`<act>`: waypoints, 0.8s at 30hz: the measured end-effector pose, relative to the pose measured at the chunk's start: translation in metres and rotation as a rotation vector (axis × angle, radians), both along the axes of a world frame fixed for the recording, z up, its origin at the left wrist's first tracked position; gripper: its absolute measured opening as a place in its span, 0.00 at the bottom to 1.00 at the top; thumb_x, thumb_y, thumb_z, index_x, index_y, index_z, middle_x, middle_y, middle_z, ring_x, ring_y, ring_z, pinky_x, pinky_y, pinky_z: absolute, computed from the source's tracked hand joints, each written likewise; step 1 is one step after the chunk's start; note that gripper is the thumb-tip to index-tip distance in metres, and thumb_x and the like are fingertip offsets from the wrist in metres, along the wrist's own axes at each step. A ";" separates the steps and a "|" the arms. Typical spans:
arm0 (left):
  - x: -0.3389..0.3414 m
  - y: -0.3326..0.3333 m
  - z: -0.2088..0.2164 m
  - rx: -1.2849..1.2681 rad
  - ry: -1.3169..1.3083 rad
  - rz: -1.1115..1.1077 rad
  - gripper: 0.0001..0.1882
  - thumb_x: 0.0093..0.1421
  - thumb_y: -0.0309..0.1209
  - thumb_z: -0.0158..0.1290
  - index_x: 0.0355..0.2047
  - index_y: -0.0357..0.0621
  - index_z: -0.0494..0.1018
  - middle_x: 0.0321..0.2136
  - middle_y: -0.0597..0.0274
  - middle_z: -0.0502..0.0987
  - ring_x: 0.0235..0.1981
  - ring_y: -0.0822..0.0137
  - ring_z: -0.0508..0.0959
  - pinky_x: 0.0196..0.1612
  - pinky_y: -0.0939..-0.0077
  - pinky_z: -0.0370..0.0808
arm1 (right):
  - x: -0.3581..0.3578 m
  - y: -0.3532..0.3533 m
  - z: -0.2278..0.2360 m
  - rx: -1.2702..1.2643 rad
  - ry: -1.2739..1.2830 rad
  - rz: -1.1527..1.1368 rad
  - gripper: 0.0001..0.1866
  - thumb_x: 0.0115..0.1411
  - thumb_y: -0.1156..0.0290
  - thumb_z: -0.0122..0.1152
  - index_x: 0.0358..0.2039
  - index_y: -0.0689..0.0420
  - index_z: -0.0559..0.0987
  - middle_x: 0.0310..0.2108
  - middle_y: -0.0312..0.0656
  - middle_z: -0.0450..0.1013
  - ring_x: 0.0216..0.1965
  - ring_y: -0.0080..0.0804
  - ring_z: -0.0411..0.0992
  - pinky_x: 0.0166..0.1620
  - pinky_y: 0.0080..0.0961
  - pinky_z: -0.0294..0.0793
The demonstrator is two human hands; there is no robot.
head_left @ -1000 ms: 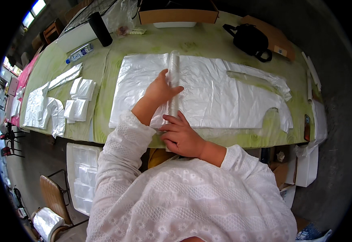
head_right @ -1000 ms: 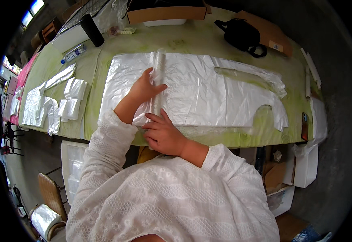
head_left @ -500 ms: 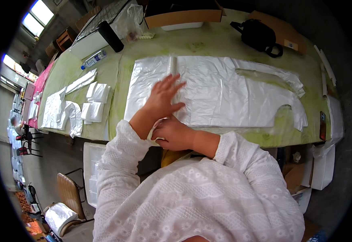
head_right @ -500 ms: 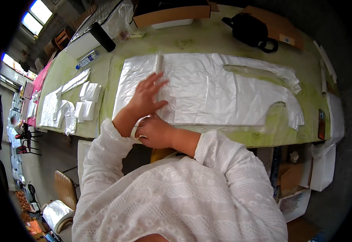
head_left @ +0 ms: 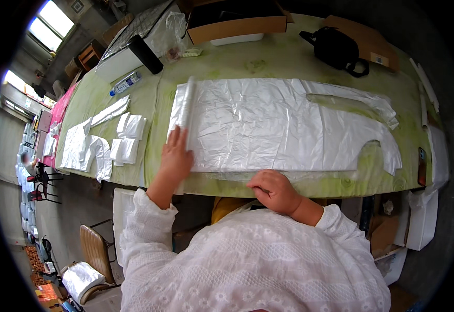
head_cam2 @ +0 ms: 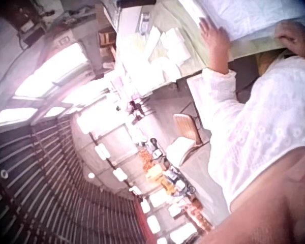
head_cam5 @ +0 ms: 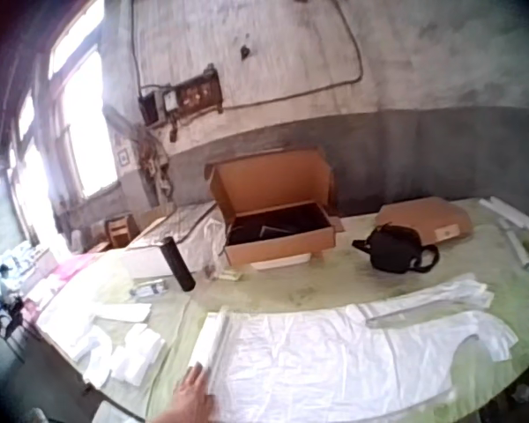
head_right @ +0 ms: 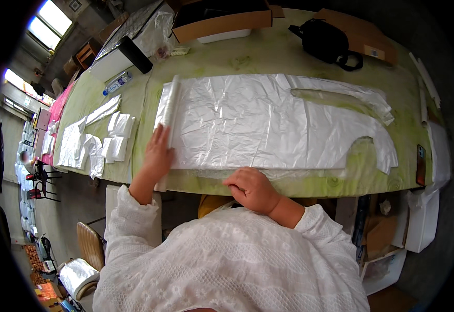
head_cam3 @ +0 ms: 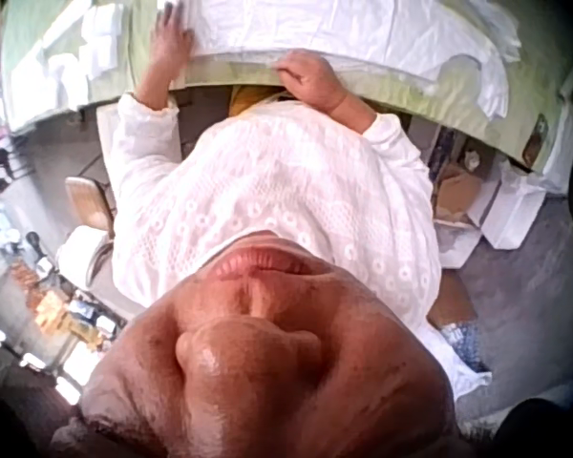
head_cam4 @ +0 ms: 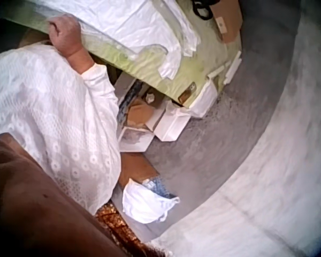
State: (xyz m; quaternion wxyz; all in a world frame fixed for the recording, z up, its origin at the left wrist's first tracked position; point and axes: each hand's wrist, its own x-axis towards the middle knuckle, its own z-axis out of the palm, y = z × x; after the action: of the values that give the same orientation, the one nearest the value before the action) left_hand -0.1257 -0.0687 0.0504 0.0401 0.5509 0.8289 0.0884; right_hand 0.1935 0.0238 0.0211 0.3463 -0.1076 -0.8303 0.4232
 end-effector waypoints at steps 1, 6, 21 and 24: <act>-0.038 -0.011 -0.031 0.067 0.059 -0.006 0.40 0.62 0.36 0.57 0.72 0.43 0.54 0.72 0.44 0.53 0.73 0.43 0.53 0.73 0.55 0.53 | -0.001 -0.001 0.000 0.000 0.009 0.002 0.07 0.54 0.79 0.62 0.35 0.57 0.82 0.33 0.42 0.78 0.36 0.44 0.76 0.42 0.37 0.75; -0.018 -0.015 -0.012 0.083 -0.089 0.149 0.42 0.61 0.37 0.58 0.73 0.46 0.53 0.70 0.45 0.58 0.71 0.45 0.56 0.72 0.57 0.54 | -0.002 0.002 -0.004 -0.019 -0.026 -0.016 0.07 0.54 0.78 0.62 0.34 0.57 0.82 0.31 0.42 0.78 0.35 0.45 0.76 0.40 0.38 0.75; 0.121 0.004 0.024 0.383 -1.653 0.267 0.41 0.66 0.27 0.46 0.76 0.55 0.44 0.54 0.52 0.74 0.44 0.65 0.76 0.47 0.70 0.77 | -0.004 -0.018 0.028 -0.990 -0.163 0.069 0.21 0.72 0.69 0.52 0.62 0.60 0.66 0.52 0.42 0.71 0.49 0.30 0.73 0.48 0.28 0.78; 0.151 0.002 0.006 0.359 -1.746 0.310 0.44 0.64 0.25 0.48 0.77 0.55 0.39 0.56 0.50 0.72 0.43 0.65 0.76 0.46 0.70 0.77 | -0.003 -0.020 0.033 -1.290 -0.159 0.094 0.21 0.74 0.63 0.49 0.63 0.59 0.65 0.51 0.43 0.71 0.49 0.31 0.73 0.47 0.30 0.78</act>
State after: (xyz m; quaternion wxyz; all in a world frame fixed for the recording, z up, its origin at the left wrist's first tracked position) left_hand 0.0248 -0.0670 0.0561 0.5556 0.1683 0.5423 0.6074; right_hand 0.1907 0.0033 0.0543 0.1306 -0.2884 -0.4363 0.8423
